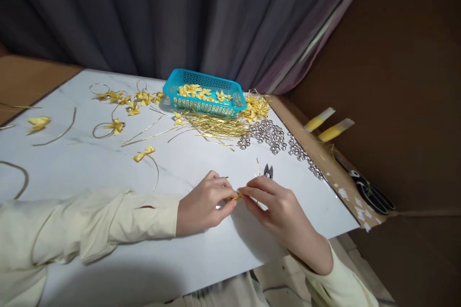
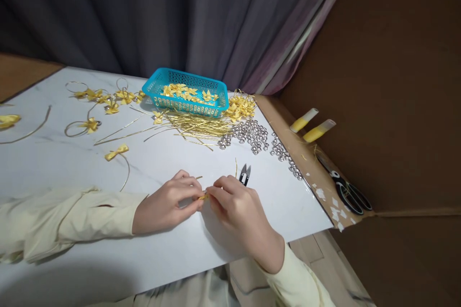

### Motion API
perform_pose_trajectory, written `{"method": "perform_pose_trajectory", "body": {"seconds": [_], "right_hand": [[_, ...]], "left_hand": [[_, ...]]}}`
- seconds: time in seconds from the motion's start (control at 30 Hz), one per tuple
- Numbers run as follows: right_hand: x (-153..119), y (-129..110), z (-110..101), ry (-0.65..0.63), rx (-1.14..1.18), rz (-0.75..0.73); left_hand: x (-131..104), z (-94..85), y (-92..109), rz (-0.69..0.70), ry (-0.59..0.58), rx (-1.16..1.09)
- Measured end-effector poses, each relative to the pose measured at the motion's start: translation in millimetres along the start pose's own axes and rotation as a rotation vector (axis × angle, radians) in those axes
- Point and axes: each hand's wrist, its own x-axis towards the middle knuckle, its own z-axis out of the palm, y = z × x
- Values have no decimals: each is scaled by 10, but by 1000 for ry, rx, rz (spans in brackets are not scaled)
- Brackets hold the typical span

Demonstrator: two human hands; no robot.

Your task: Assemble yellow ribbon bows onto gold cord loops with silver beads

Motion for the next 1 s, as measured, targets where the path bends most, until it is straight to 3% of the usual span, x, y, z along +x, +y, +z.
{"method": "perform_pose_trajectory", "body": {"seconds": [0.23,0.6,1.0], "right_hand": [[89,43,-111,-144,1,-28],[-6,-11,-28,-8,-168,-89],[19,-46,-87,-77,-140,-96]], "left_hand": [[-1,-8,7,2,-49,-37],[48,-26,33,-196,-106,-225],[58,-24,58,-207,-96,-217]]}}
